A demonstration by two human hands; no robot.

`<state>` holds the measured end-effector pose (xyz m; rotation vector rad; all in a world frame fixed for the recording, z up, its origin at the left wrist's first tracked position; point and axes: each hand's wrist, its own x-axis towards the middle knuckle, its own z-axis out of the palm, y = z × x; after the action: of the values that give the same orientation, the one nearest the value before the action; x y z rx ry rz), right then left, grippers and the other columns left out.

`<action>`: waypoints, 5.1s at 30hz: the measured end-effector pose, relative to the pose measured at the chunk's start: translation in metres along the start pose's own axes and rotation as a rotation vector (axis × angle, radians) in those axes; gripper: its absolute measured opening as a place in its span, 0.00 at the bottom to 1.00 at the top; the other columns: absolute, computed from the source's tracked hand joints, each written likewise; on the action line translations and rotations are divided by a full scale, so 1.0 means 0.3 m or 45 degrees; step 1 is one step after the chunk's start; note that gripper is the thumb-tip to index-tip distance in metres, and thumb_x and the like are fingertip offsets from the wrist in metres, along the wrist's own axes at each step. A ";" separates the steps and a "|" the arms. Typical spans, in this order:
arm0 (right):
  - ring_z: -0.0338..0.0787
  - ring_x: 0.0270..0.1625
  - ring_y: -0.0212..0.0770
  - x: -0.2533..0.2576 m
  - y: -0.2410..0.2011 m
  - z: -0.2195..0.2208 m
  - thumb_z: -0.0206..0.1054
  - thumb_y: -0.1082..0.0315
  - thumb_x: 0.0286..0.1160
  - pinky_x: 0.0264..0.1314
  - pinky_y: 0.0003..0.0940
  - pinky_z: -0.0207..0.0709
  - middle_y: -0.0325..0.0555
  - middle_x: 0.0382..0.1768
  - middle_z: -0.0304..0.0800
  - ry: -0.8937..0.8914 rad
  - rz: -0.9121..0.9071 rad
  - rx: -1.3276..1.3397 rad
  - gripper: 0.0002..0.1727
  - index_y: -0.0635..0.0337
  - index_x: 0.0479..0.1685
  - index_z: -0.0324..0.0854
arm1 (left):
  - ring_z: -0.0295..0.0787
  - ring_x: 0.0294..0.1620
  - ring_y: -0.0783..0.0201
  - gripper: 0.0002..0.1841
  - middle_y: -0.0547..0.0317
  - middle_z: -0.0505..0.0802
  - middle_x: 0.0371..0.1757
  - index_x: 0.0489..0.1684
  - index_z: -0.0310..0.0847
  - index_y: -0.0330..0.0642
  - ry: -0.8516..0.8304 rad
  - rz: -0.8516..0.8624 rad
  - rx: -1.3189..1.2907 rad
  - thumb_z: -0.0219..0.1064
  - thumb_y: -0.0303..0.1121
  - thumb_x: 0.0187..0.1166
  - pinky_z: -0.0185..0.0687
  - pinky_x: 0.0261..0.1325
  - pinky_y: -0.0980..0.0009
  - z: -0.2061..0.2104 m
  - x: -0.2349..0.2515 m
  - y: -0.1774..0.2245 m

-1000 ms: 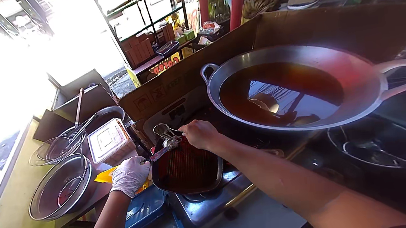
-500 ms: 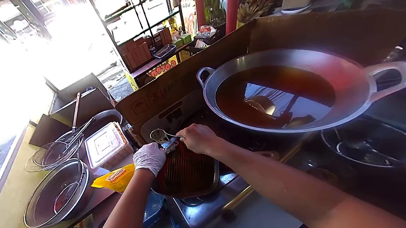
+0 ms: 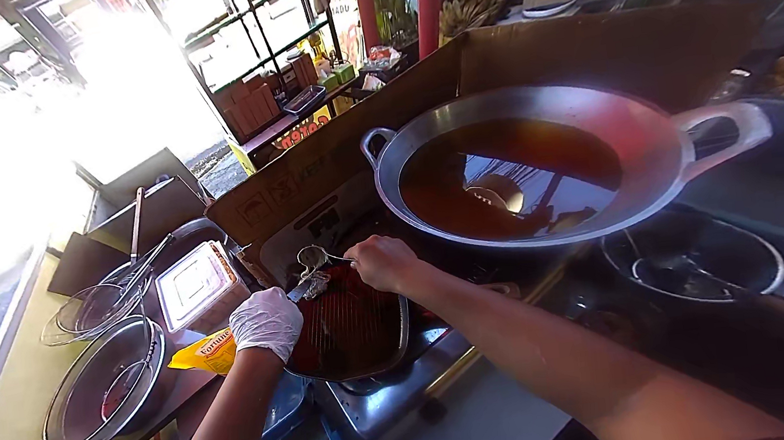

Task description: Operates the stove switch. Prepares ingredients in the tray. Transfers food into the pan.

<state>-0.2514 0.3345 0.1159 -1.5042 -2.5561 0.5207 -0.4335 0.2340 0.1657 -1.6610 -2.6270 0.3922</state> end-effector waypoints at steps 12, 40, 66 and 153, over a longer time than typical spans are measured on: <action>0.94 0.57 0.49 -0.021 0.004 -0.016 0.58 0.60 0.87 0.53 0.57 0.87 0.44 0.51 0.95 -0.024 -0.022 -0.002 0.16 0.42 0.63 0.88 | 0.94 0.51 0.47 0.16 0.49 0.95 0.46 0.42 0.87 0.47 -0.095 0.089 -0.010 0.59 0.49 0.81 0.86 0.47 0.42 0.034 0.066 0.135; 0.93 0.56 0.50 -0.065 0.039 -0.085 0.58 0.57 0.86 0.53 0.57 0.85 0.47 0.48 0.94 0.047 0.051 0.207 0.15 0.49 0.53 0.89 | 0.93 0.55 0.44 0.17 0.46 0.95 0.49 0.44 0.89 0.46 -0.071 -0.146 0.047 0.60 0.49 0.81 0.85 0.52 0.39 -0.004 0.053 0.006; 0.92 0.56 0.45 -0.027 0.093 -0.036 0.56 0.55 0.90 0.60 0.55 0.83 0.46 0.49 0.94 -0.042 0.076 0.683 0.17 0.50 0.58 0.89 | 0.93 0.51 0.45 0.08 0.51 0.95 0.48 0.48 0.91 0.52 0.219 0.279 0.318 0.67 0.33 0.78 0.87 0.46 0.43 -0.042 0.167 0.032; 0.93 0.46 0.40 -0.205 0.201 0.021 0.58 0.51 0.86 0.53 0.52 0.86 0.43 0.47 0.95 0.321 -0.132 0.998 0.20 0.47 0.62 0.90 | 0.93 0.58 0.53 0.19 0.54 0.97 0.52 0.56 0.94 0.56 -0.274 0.197 -0.618 0.71 0.52 0.74 0.84 0.64 0.39 0.182 0.207 -0.248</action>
<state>-0.1732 0.3065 0.0922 -1.0552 -1.8720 1.0718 -0.5345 0.2479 0.1210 -2.0674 -2.9316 -0.0881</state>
